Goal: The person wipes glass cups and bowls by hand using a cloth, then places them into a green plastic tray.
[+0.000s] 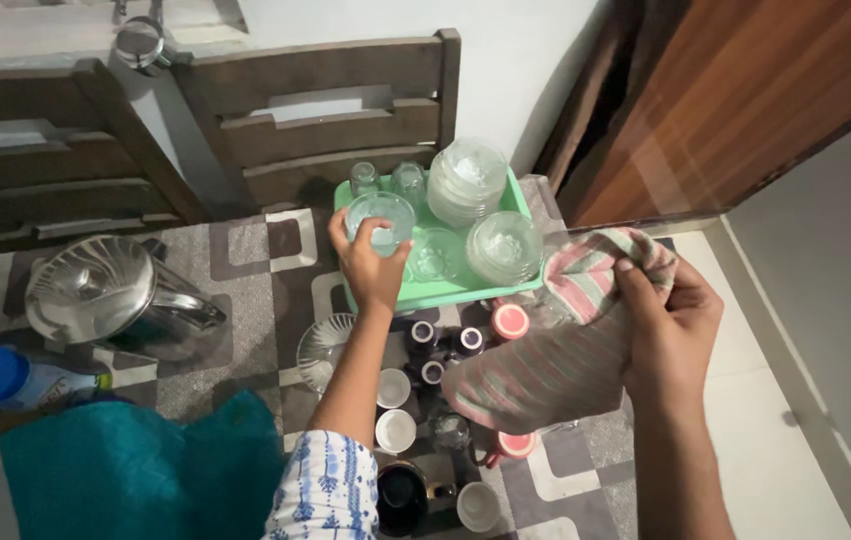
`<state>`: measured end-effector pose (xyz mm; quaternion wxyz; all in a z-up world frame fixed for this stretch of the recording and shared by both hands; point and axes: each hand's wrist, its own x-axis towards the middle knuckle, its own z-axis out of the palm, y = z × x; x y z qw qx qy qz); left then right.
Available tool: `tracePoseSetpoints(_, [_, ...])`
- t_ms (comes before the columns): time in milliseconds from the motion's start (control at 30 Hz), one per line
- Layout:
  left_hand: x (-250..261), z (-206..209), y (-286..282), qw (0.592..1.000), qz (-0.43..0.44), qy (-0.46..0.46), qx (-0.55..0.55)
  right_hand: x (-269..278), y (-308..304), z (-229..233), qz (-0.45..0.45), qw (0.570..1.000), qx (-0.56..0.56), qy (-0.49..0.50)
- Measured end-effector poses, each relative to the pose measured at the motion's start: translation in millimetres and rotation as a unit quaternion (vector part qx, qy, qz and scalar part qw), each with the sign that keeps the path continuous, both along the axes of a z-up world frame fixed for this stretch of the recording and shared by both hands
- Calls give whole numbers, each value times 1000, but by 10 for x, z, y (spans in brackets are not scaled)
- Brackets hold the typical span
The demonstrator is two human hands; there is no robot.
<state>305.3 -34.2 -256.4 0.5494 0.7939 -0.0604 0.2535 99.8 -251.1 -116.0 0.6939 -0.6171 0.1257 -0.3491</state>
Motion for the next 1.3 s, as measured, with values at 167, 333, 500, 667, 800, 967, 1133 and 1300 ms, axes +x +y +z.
tracePoseSetpoints(167, [-235,163,-31,987,33,-92,126,-60,-29,53,-5,1000,19,-15])
tracePoseSetpoints(333, [-235,-256,-308,960,-176,-43,214,-78,-39,-21,-2,1000,16,-6])
tracePoseSetpoints(500, [-41,-795,-487,940,-204,-26,271,20,-12,-133,-7,1000,3,15])
tracePoseSetpoints(667, [167,-1172,-705,919,-169,20,357,108,34,-228,7,998,-22,55])
tracePoseSetpoints(800, [242,-1324,-754,910,-165,-23,379,134,35,-270,26,998,-12,52])
tracePoseSetpoints(967, [192,-1256,-768,898,-156,4,411,145,34,-230,15,997,-26,65])
tracePoseSetpoints(1133, [124,-1118,-865,900,-162,24,404,69,41,-145,22,998,-23,53])
tracePoseSetpoints(1300, [-4,-937,-792,943,-145,-43,297,28,13,-139,15,999,-11,45])
